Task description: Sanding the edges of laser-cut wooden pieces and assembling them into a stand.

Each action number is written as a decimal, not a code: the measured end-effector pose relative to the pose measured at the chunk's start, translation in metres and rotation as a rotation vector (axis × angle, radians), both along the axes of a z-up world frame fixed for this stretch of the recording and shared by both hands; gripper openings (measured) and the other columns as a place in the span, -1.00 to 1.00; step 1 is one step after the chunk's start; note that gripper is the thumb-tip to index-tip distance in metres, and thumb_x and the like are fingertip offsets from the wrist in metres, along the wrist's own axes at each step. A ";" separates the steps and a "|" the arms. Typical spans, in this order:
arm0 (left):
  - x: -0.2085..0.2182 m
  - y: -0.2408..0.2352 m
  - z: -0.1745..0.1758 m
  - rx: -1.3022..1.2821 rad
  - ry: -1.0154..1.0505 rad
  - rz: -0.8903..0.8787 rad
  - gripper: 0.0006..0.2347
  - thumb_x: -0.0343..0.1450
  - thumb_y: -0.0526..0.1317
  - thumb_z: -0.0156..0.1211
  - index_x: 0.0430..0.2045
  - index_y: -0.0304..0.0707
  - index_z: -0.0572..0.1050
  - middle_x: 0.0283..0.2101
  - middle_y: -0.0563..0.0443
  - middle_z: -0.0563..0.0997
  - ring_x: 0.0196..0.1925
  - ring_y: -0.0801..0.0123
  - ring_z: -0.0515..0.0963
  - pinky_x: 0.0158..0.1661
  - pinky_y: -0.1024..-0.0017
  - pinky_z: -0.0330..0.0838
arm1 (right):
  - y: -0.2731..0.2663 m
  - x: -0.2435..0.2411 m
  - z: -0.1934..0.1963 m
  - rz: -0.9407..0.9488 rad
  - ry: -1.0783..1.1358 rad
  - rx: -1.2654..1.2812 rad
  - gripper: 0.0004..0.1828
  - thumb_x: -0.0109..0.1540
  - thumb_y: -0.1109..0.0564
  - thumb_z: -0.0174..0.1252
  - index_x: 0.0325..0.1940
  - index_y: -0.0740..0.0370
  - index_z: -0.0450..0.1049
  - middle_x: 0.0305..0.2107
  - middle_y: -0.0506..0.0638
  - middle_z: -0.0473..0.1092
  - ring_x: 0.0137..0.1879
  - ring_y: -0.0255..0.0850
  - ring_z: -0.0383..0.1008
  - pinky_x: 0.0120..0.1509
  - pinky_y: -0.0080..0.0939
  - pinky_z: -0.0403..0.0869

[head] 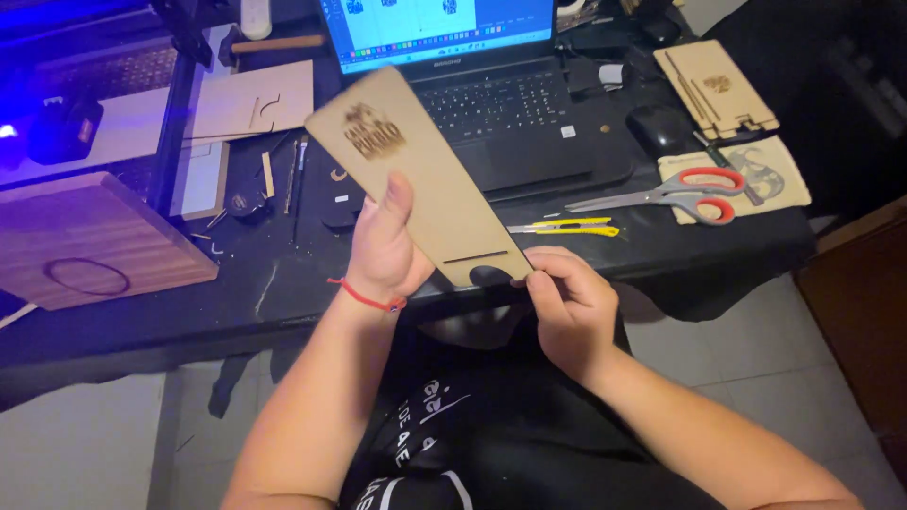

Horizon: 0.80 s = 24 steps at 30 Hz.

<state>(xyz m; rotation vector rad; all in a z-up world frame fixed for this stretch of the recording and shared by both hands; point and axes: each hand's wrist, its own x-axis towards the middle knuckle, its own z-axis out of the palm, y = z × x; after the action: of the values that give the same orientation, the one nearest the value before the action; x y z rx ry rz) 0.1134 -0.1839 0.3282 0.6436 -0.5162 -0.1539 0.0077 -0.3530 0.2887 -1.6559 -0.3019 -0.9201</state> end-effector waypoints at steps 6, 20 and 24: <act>-0.004 -0.009 0.010 -0.047 -0.005 -0.106 -0.70 0.56 0.01 -0.08 0.04 -0.05 0.48 -0.02 0.02 0.65 0.00 0.27 0.65 0.08 0.15 0.59 | 0.012 -0.015 0.033 0.048 -0.128 -0.074 -0.69 0.15 0.12 0.33 -0.24 0.48 0.54 -0.40 0.20 0.53 -0.23 0.03 0.60 -0.14 -0.08 0.56; -0.022 -0.017 0.014 0.004 0.112 0.000 -0.57 0.61 0.06 -0.24 0.25 -0.22 0.30 0.26 -0.16 0.43 0.27 0.02 0.46 0.24 -0.11 0.39 | 0.000 -0.001 0.017 0.425 0.506 0.994 -0.92 0.28 0.27 0.11 -0.26 0.34 0.35 -0.51 0.23 0.51 -0.42 -0.09 0.63 -0.38 -0.22 0.64; -0.011 -0.015 -0.005 0.005 0.136 0.036 -0.52 0.59 0.13 -0.26 0.32 -0.14 0.21 0.35 -0.18 0.32 0.30 -0.11 0.43 0.22 -0.24 0.39 | 0.006 -0.003 0.020 0.320 0.497 0.940 -0.91 0.27 0.27 0.14 -0.22 0.32 0.36 -0.47 0.22 0.52 -0.36 -0.09 0.63 -0.30 -0.24 0.66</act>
<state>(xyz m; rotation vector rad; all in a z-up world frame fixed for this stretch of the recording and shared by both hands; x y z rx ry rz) 0.1022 -0.1989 0.3229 0.6423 -0.3734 -0.1633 0.0042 -0.3467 0.3084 -0.8659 0.1945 -0.2847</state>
